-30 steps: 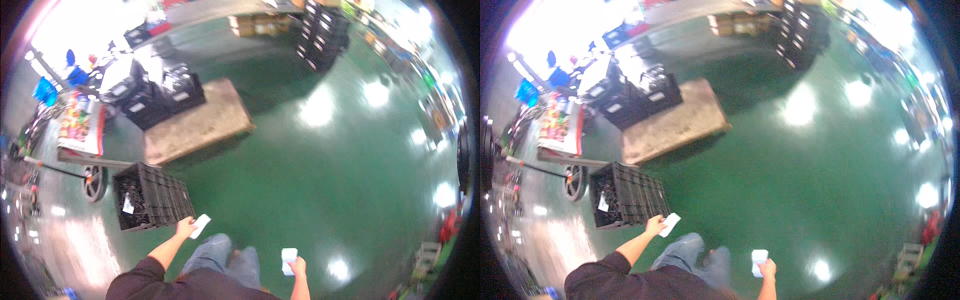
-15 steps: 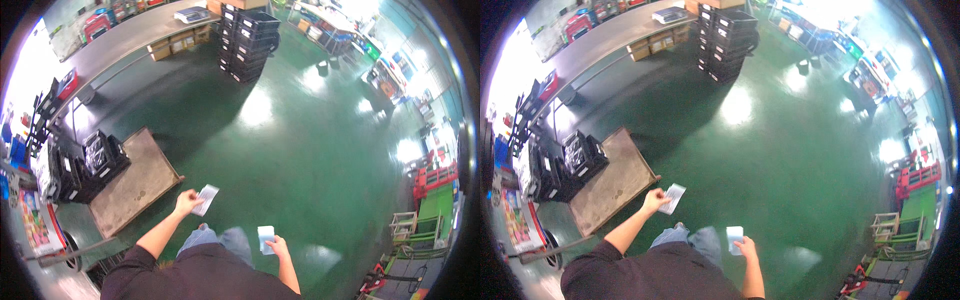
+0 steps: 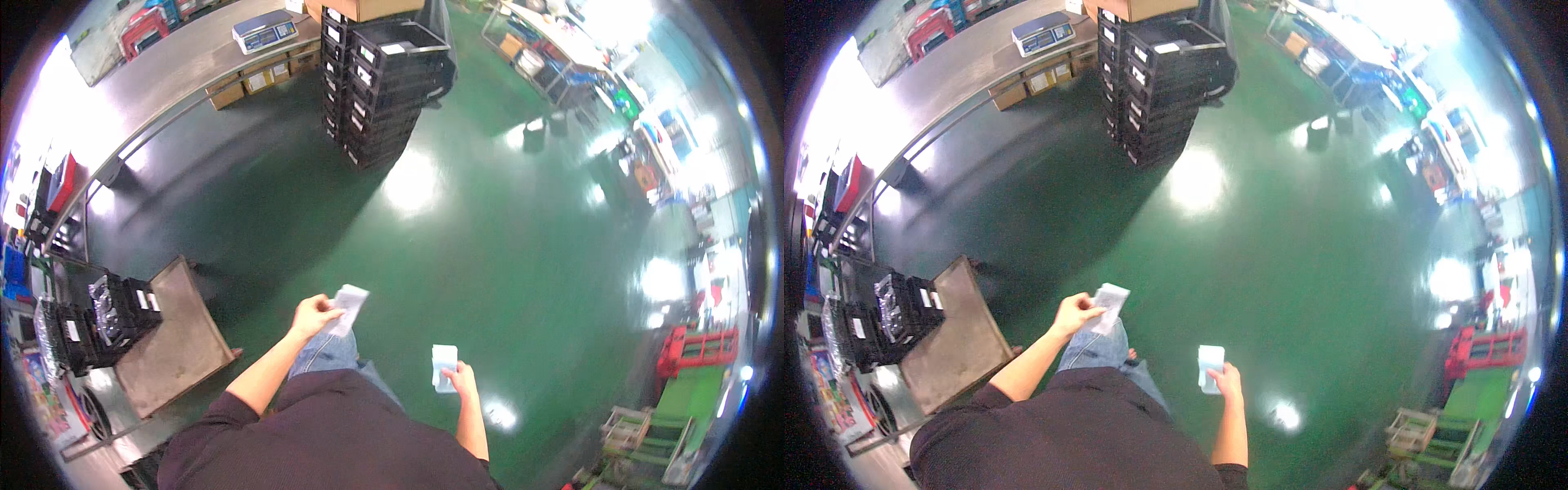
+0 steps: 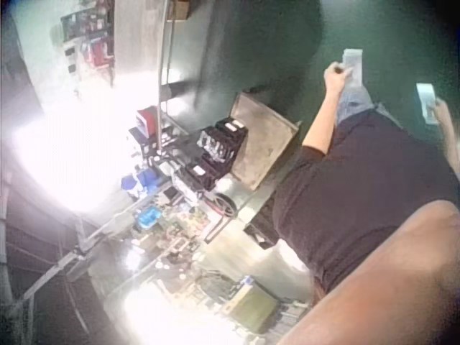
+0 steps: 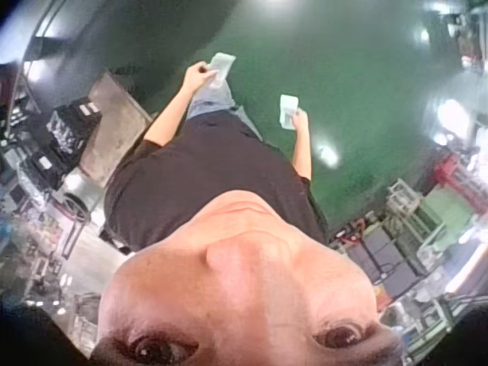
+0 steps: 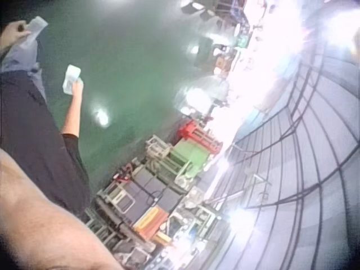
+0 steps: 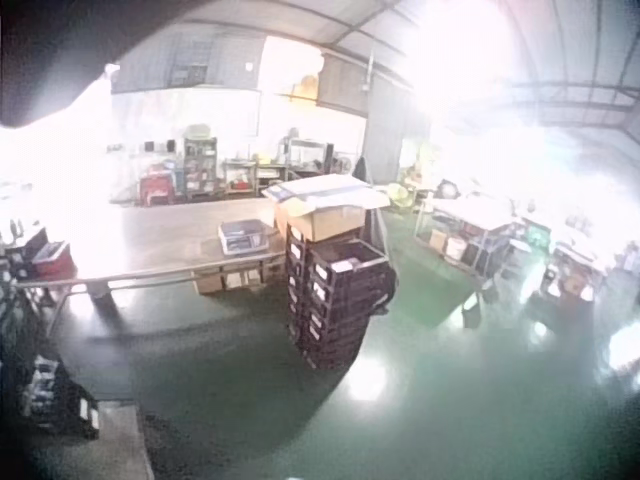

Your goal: The person walks through a warehouse and squats to apply adhesive labels to stacked black crates. They peel the backing from each label and press it onto the crate surface, repeating this process for multiple crates.

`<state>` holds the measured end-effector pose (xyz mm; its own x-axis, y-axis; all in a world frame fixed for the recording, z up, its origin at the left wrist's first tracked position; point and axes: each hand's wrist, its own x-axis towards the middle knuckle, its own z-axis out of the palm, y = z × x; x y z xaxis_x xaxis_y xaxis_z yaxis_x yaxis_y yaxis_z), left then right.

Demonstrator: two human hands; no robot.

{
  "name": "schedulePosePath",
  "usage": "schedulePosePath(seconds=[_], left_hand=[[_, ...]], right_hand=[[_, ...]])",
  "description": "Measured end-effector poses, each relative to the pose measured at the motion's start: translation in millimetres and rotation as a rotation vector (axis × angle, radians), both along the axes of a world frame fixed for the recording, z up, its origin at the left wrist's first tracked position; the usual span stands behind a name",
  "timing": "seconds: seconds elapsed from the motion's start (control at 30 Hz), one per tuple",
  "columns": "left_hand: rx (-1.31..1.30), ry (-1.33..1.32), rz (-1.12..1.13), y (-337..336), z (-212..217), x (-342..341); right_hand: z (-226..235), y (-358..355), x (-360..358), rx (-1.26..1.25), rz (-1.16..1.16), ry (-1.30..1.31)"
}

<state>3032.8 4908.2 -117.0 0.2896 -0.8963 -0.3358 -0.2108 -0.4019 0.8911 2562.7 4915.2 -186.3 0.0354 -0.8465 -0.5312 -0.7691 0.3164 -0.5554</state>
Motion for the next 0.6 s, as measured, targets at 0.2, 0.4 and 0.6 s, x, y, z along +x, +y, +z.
schedulePosePath(seconds=[0.2, 0.4, 0.6], left_hand=[[0.098, -0.041, 0.443, -171.8, -52.4, 41.4], [-0.022, -0.007, 0.556, -408.8, -50.6, 43.6], [-0.068, 0.075, 0.521, -627.2, -4.3, -9.1]], right_hand=[[19.8, -380.4, 52.6, -0.079, 0.214, 0.015], [4.0, -592.2, 84.3, 0.141, 0.215, -0.181], [17.2, -787.0, 76.1, 0.431, 0.162, -0.366]])
